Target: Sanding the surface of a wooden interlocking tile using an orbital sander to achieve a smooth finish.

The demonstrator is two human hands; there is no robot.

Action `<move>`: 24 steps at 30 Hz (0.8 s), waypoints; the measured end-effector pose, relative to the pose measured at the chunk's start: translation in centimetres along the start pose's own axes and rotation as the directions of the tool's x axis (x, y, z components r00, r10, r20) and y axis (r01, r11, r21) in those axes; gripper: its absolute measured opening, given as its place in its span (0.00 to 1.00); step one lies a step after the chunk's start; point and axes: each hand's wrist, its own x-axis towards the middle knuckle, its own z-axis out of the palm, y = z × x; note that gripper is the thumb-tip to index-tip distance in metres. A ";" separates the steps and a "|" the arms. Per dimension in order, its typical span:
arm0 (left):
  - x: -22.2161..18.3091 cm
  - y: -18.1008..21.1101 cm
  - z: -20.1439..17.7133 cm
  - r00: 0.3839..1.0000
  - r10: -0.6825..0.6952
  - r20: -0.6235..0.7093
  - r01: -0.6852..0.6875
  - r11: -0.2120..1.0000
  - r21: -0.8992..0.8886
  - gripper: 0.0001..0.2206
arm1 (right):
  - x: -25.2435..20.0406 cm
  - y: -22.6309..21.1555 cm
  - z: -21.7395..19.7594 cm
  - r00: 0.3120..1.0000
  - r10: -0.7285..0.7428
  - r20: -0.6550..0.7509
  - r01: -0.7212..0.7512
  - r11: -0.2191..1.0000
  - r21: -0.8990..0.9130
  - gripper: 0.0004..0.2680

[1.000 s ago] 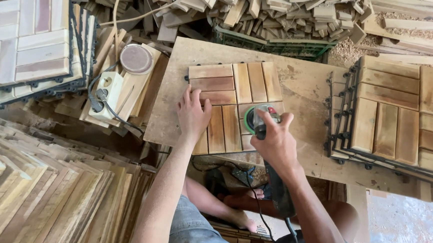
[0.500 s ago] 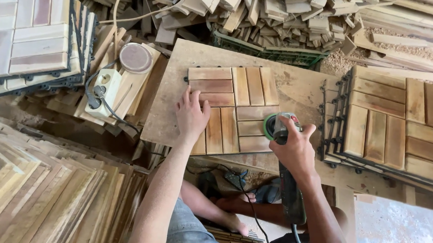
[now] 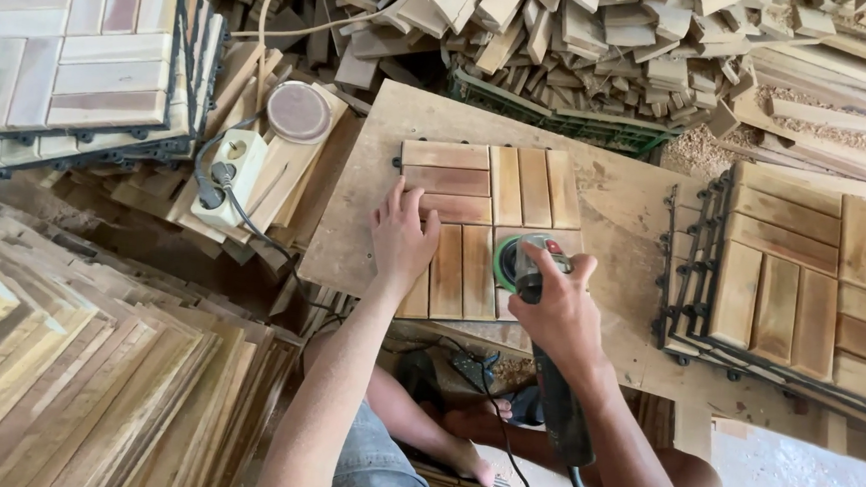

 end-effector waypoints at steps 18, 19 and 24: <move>-0.2 -0.5 0.8 0.995 0.057 -0.080 -0.056 0.998 0.006 0.19 | 2.1 4.0 -1.0 0.991 0.081 -0.107 -0.078 0.996 0.035 0.27; 0.3 -0.5 0.5 0.994 0.062 -0.086 -0.062 0.998 0.010 0.19 | 2.5 3.1 -0.4 0.991 0.078 -0.112 -0.074 0.996 0.042 0.27; -0.2 -0.1 0.0 1.000 0.023 0.000 -0.023 1.000 0.020 0.20 | 2.8 0.2 3.0 0.995 -0.074 -0.070 0.079 0.994 0.070 0.25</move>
